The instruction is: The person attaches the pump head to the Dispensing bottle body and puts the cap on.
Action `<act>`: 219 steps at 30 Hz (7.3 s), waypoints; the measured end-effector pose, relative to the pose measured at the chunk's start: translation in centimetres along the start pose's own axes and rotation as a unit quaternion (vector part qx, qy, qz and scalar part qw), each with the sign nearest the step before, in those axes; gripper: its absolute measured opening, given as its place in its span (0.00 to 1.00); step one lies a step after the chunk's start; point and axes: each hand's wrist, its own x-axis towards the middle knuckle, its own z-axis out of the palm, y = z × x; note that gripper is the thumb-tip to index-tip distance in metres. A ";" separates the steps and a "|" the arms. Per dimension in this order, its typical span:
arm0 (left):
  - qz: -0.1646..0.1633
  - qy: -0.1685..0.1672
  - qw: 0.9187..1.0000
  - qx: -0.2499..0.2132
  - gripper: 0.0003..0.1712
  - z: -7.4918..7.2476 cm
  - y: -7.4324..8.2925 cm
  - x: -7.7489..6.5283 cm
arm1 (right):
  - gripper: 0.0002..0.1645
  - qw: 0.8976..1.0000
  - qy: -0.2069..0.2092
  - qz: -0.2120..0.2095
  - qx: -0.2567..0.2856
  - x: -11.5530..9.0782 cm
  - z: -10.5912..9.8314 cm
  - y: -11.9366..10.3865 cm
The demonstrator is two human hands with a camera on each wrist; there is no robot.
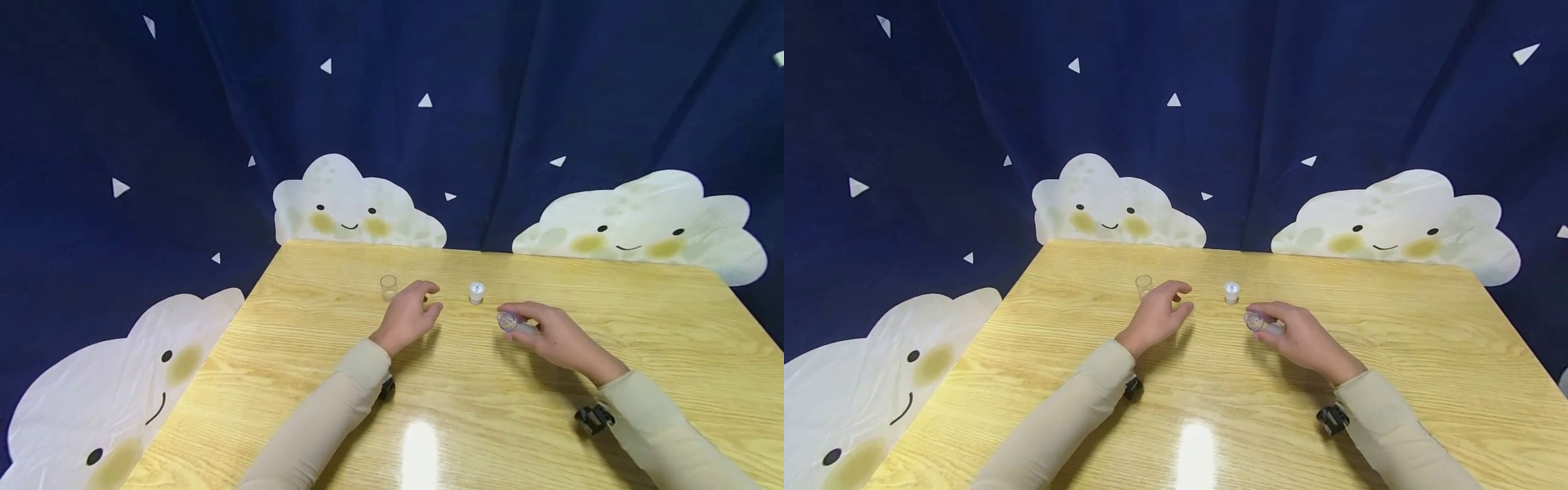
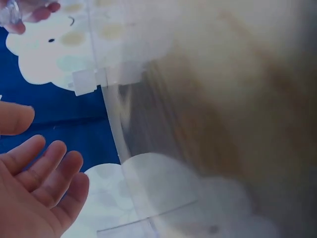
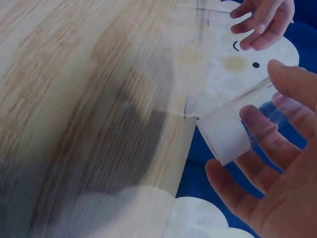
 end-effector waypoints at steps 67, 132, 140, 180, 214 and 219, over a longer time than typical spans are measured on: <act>-0.029 -0.091 0.995 0.039 0.35 4.3 2.6 8.0 | 0.25 1.000 -0.013 0.001 0.003 -0.4 -0.1 0.5; -0.015 -0.113 0.993 -0.024 0.20 2.6 2.1 5.6 | 0.24 0.999 0.005 -0.030 0.010 -0.7 -0.5 0.0; -0.008 -0.113 0.993 -0.025 0.21 1.5 2.0 4.1 | 0.25 1.000 -0.004 -0.012 0.011 -0.5 -0.2 0.0; 0.058 -0.001 0.996 -0.066 0.23 -1.9 1.7 -3.2 | 0.24 0.999 -0.012 -0.041 0.021 0.7 -0.1 -1.5; 0.060 0.088 0.987 -0.121 0.20 -1.2 0.3 -4.4 | 0.24 0.999 -0.015 -0.034 0.022 1.7 1.3 -3.4; 0.059 0.087 0.989 -0.107 0.22 -1.2 0.4 -4.5 | 0.24 0.999 -0.020 -0.029 0.019 1.7 1.6 -3.2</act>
